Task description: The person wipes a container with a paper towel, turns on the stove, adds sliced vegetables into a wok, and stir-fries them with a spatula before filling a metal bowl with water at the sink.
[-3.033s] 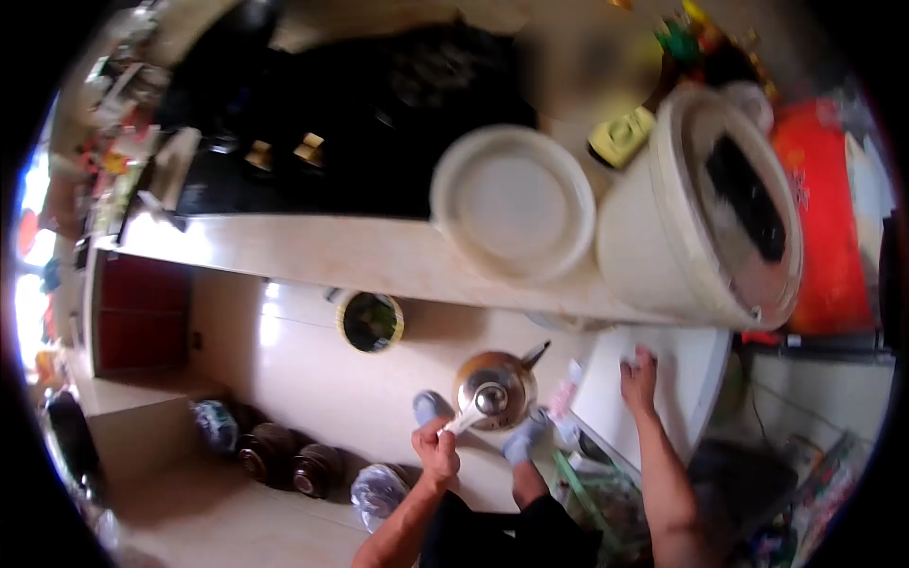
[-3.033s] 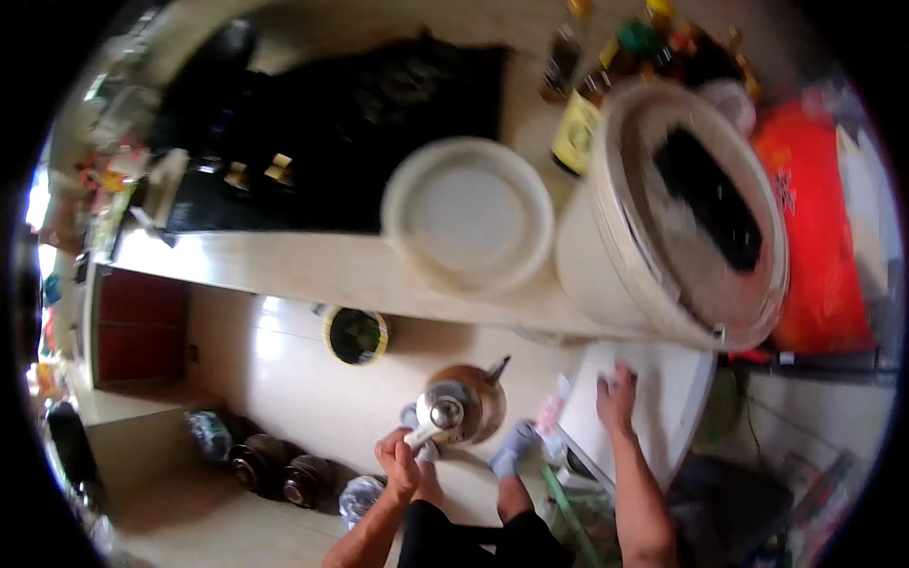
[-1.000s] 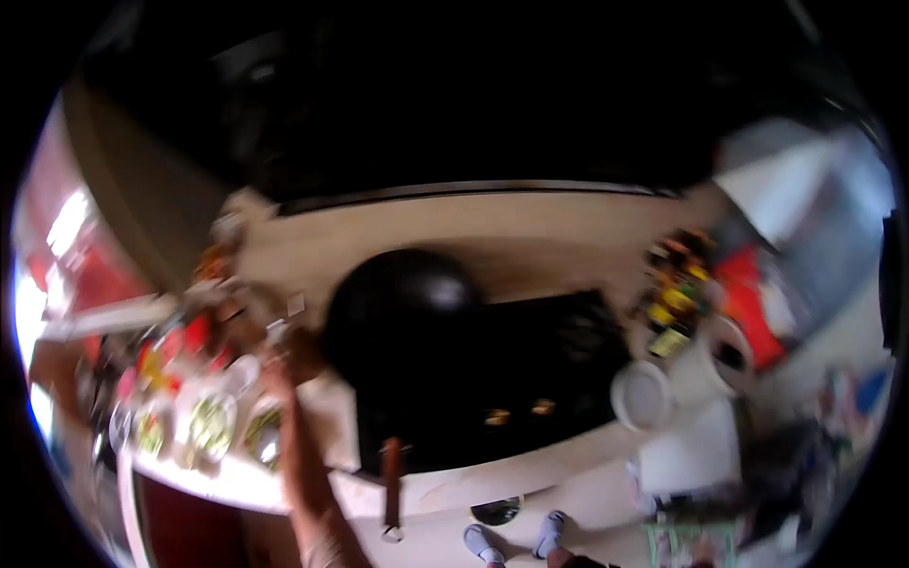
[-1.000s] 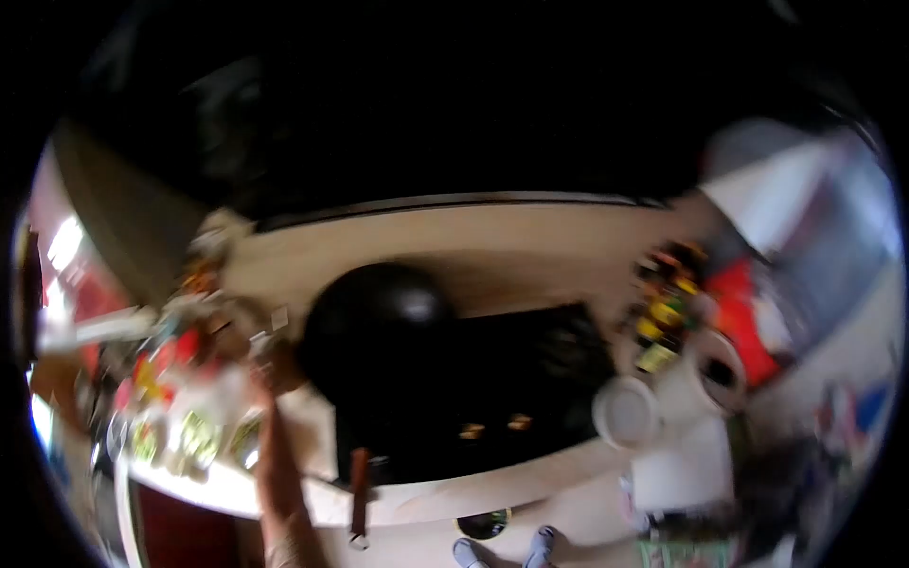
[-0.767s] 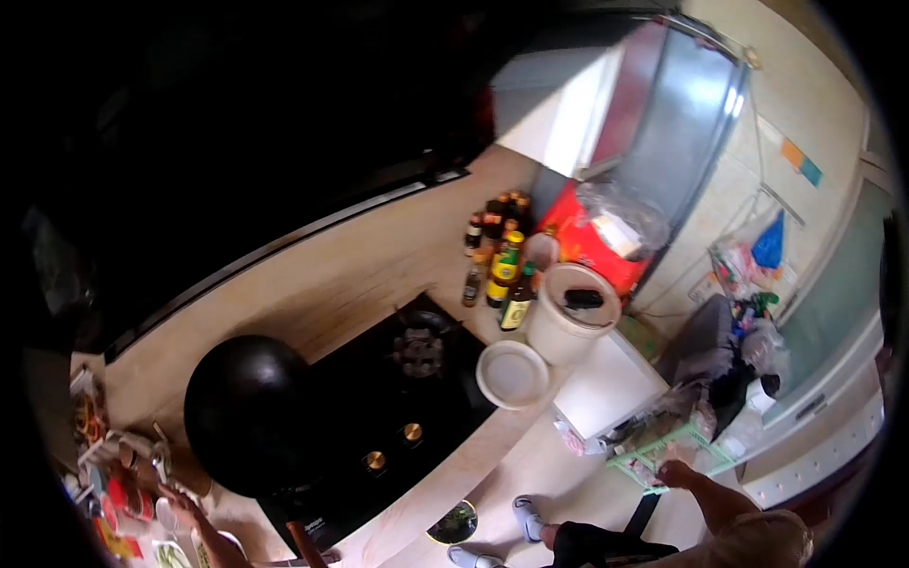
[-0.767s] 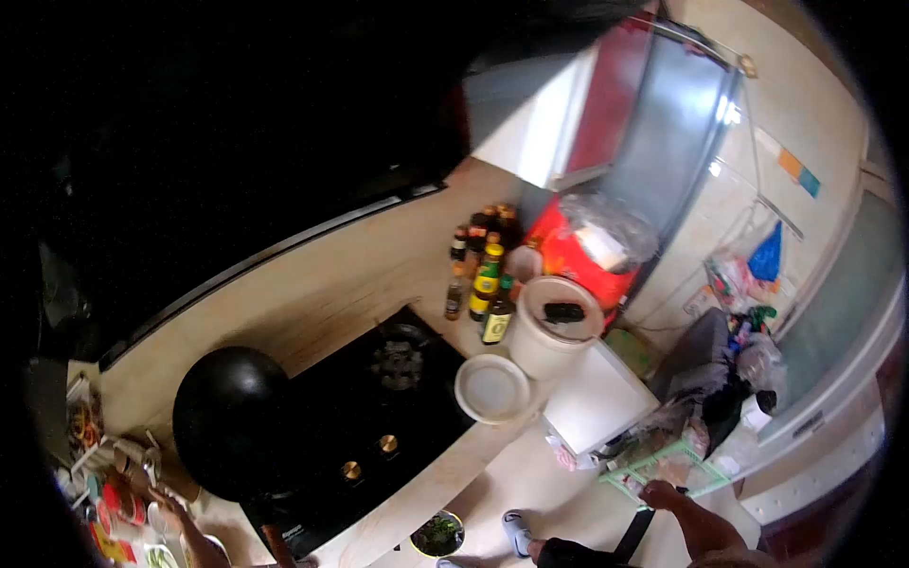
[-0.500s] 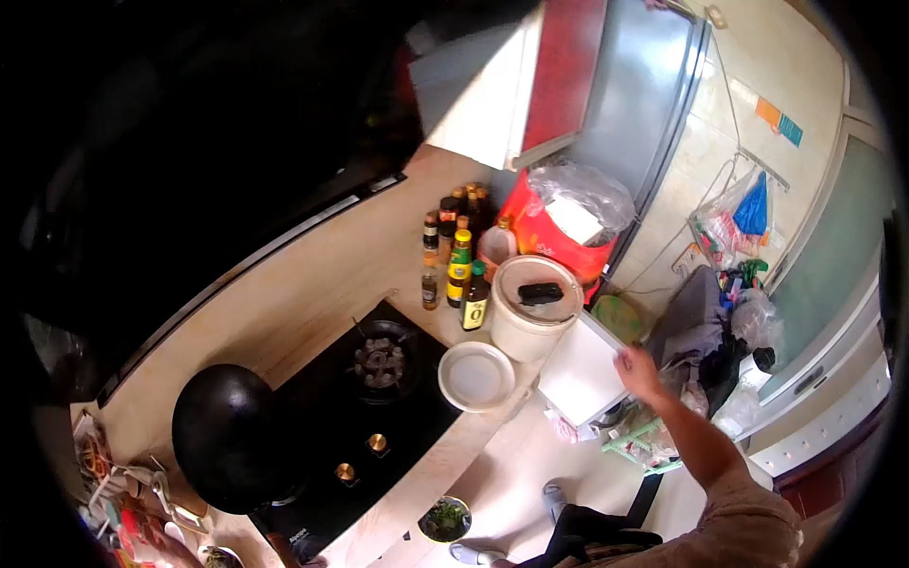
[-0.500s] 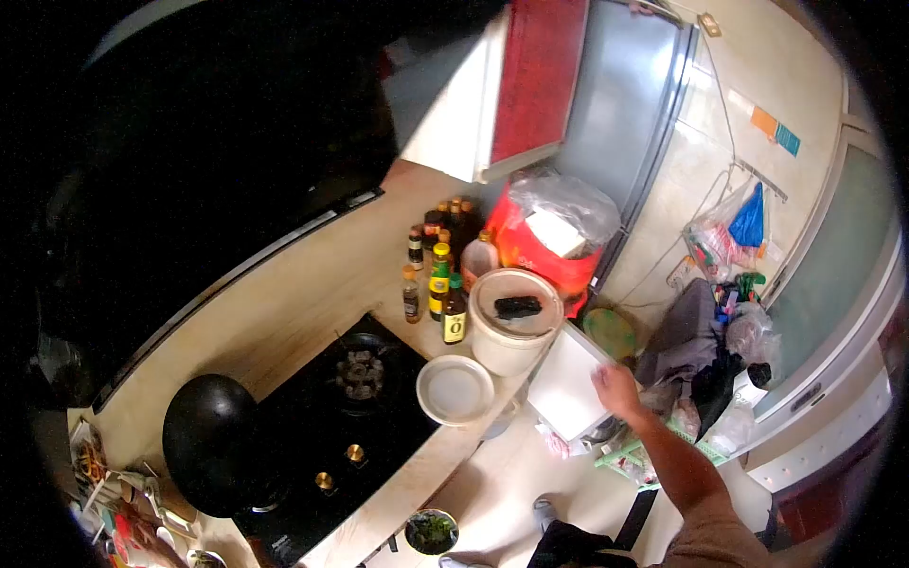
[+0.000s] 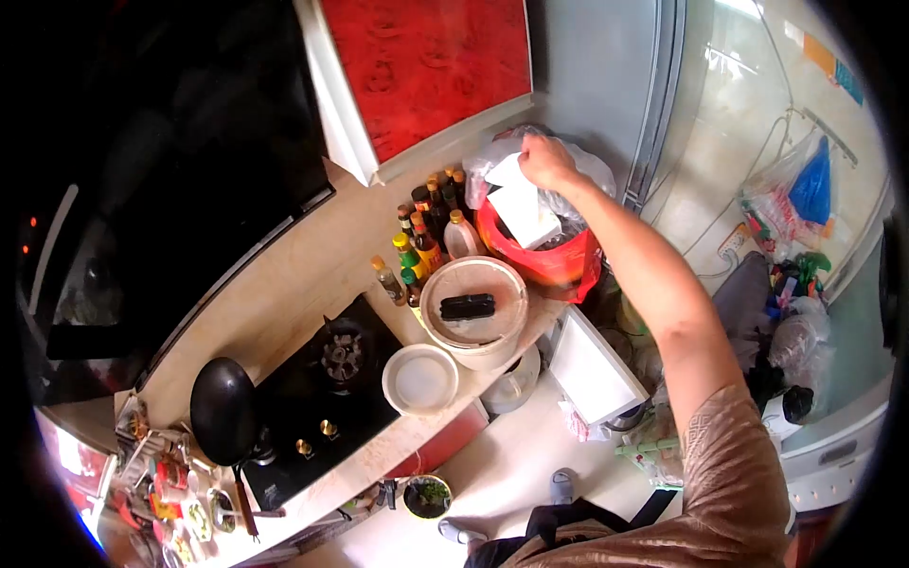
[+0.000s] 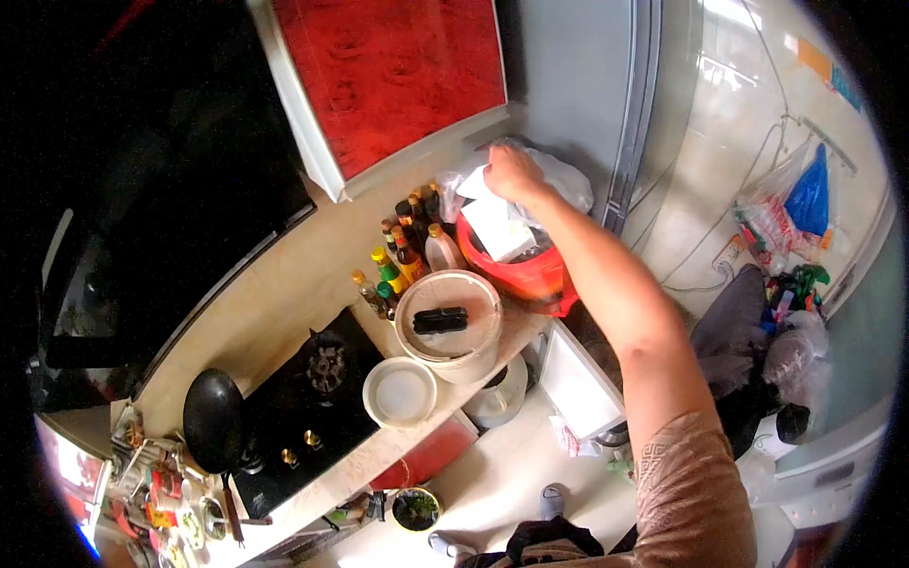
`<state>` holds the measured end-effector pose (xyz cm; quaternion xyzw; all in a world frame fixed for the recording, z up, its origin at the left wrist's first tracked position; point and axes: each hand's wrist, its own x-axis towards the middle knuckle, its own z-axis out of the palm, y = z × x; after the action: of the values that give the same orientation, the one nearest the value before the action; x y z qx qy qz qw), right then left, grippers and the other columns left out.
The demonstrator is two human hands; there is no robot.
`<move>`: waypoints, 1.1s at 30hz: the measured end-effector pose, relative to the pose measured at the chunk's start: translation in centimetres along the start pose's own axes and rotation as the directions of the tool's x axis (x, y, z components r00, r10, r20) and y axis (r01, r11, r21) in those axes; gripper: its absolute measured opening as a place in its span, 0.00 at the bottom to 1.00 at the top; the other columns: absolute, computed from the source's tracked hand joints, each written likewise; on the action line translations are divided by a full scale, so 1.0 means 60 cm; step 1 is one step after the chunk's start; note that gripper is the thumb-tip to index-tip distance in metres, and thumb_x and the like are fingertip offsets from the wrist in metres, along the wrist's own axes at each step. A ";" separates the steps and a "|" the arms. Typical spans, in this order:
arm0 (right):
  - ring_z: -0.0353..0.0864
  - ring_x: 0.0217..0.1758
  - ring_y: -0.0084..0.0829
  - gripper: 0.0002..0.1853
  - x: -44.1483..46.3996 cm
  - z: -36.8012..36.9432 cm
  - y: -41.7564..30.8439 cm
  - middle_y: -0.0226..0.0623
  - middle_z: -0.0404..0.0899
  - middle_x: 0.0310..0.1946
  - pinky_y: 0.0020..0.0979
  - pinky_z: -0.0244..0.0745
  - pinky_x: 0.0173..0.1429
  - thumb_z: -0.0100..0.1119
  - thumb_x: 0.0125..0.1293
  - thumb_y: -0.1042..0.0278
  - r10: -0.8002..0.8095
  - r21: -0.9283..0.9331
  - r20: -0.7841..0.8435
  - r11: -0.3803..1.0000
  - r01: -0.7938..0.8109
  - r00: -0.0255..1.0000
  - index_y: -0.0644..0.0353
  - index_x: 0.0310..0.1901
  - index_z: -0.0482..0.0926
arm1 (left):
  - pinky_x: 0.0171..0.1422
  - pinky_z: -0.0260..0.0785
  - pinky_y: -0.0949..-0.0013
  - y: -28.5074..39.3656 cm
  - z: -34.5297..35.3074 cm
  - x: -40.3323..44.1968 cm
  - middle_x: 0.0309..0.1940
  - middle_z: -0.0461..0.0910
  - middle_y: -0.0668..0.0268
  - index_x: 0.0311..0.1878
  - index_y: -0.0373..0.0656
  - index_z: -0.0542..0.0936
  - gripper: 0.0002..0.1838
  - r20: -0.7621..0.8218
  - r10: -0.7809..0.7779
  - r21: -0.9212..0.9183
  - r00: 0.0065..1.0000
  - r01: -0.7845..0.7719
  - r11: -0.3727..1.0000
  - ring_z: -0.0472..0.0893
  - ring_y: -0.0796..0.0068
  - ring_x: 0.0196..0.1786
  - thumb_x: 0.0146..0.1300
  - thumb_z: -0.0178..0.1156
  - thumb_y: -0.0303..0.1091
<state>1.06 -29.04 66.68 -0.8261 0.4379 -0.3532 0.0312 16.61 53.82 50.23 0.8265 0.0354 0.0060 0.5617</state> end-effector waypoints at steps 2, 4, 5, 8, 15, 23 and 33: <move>0.82 0.42 0.48 0.11 0.043 -0.004 0.029 0.48 0.83 0.36 0.43 0.76 0.47 0.54 0.62 0.62 0.055 0.207 -0.059 0.978 -0.042 0.997 0.60 0.37 0.80 | 0.49 0.77 0.57 0.023 0.017 -0.081 0.55 0.77 0.52 0.63 0.32 0.69 0.21 0.113 -0.049 -0.047 0.992 0.054 0.997 0.81 0.55 0.49 0.68 0.57 0.26; 0.82 0.40 0.45 0.13 0.061 -0.017 0.036 0.47 0.82 0.33 0.41 0.75 0.46 0.55 0.63 0.60 0.136 0.426 -0.170 0.903 -0.052 0.976 0.63 0.37 0.78 | 0.49 0.78 0.58 0.066 0.067 -0.129 0.55 0.77 0.51 0.63 0.31 0.68 0.22 0.224 -0.056 -0.109 0.973 0.082 0.991 0.82 0.54 0.49 0.68 0.57 0.26; 0.82 0.38 0.41 0.13 0.061 -0.019 0.038 0.45 0.82 0.31 0.39 0.75 0.43 0.54 0.64 0.61 0.125 0.447 -0.143 0.893 -0.049 0.982 0.64 0.36 0.77 | 0.48 0.79 0.59 0.091 0.099 -0.152 0.55 0.77 0.50 0.63 0.30 0.67 0.23 0.276 -0.050 -0.148 0.960 0.094 0.984 0.82 0.54 0.49 0.68 0.57 0.27; 0.82 0.36 0.37 0.12 -0.008 -0.073 0.005 0.45 0.81 0.29 0.38 0.74 0.41 0.54 0.65 0.62 0.030 0.659 -0.127 0.750 0.062 0.991 0.64 0.35 0.77 | 0.45 0.80 0.64 0.131 0.230 -0.193 0.52 0.78 0.51 0.63 0.29 0.67 0.23 0.312 -0.066 -0.206 0.948 0.136 0.969 0.84 0.56 0.46 0.67 0.59 0.26; 0.66 0.29 0.13 0.05 -0.539 -0.056 -0.076 0.22 0.70 0.28 0.20 0.62 0.30 0.55 0.71 0.66 -0.384 0.898 0.338 0.404 -0.173 0.859 0.58 0.41 0.74 | 0.59 0.71 0.54 0.207 0.557 -0.314 0.48 0.81 0.55 0.59 0.34 0.73 0.30 0.859 0.037 -0.375 0.510 0.578 0.725 0.78 0.59 0.56 0.74 0.45 0.55; 0.81 0.44 0.45 0.16 -0.843 0.052 -0.151 0.47 0.78 0.44 0.37 0.77 0.45 0.62 0.60 0.75 0.169 0.566 0.450 0.706 -0.426 0.877 0.63 0.50 0.77 | 0.57 0.72 0.62 -0.033 0.622 -0.282 0.43 0.79 0.63 0.50 0.42 0.75 0.18 0.968 -0.247 0.147 -0.051 0.910 0.389 0.79 0.69 0.47 0.78 0.40 0.44; 0.78 0.28 0.30 0.08 -0.884 0.153 -0.050 0.42 0.78 0.31 0.30 0.73 0.31 0.57 0.66 0.71 0.470 0.504 0.539 0.485 -0.715 0.699 0.67 0.41 0.77 | 0.38 0.78 0.69 -0.083 0.734 -0.052 0.37 0.81 0.63 0.45 0.39 0.79 0.19 0.595 -0.496 0.024 0.632 0.603 0.797 0.81 0.72 0.37 0.69 0.58 0.48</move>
<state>-10.70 10.00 31.39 -0.5924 0.5248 -0.3106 0.5265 15.42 14.59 29.44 0.6841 0.1151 -0.4119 0.5909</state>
